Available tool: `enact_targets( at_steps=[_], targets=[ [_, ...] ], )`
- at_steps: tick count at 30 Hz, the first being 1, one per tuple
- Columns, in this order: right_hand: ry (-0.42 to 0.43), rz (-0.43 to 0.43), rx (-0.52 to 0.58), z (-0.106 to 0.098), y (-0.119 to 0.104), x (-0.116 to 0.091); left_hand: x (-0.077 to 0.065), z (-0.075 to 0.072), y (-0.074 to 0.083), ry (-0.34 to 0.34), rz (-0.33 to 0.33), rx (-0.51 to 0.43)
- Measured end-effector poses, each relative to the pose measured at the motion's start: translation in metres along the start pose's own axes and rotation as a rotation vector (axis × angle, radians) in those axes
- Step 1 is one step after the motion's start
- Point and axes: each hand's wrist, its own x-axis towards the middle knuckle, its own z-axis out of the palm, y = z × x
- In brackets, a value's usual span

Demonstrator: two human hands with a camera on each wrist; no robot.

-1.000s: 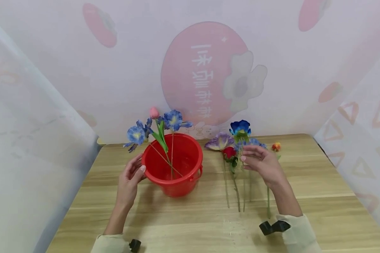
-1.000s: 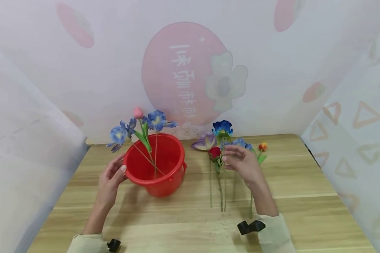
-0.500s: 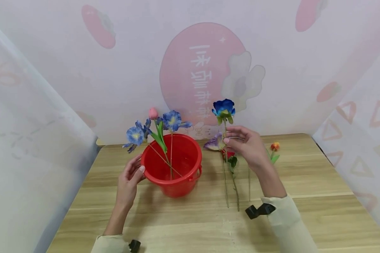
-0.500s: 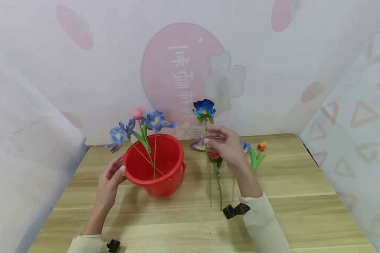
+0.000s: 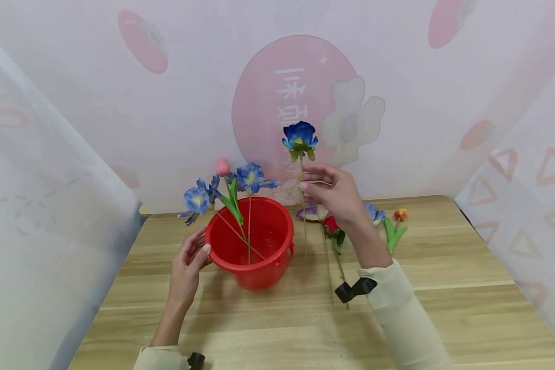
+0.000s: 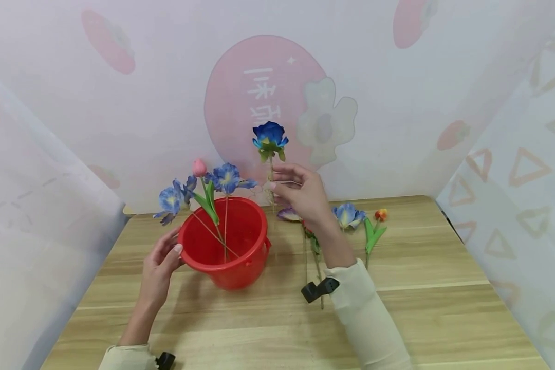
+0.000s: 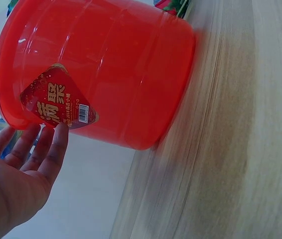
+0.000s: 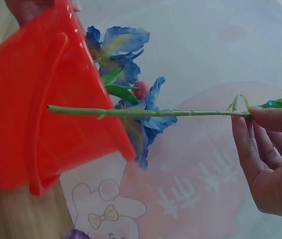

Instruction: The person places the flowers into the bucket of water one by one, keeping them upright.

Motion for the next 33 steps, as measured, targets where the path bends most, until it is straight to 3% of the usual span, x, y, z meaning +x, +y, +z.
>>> enact_targets(
  at_steps=[16,24,33],
  targets=[
    [-0.014,-0.078,0.071,0.042,-0.016,0.020,0.000,0.000,-0.001,-0.001,-0.006,0.010],
    [-0.049,-0.100,0.042,0.059,-0.021,0.030,0.001,-0.001,-0.001,0.001,-0.013,0.013],
    [-0.085,-0.045,0.025,0.081,-0.008,0.035,0.001,0.000,0.000,-0.001,-0.014,0.022]
  ],
)
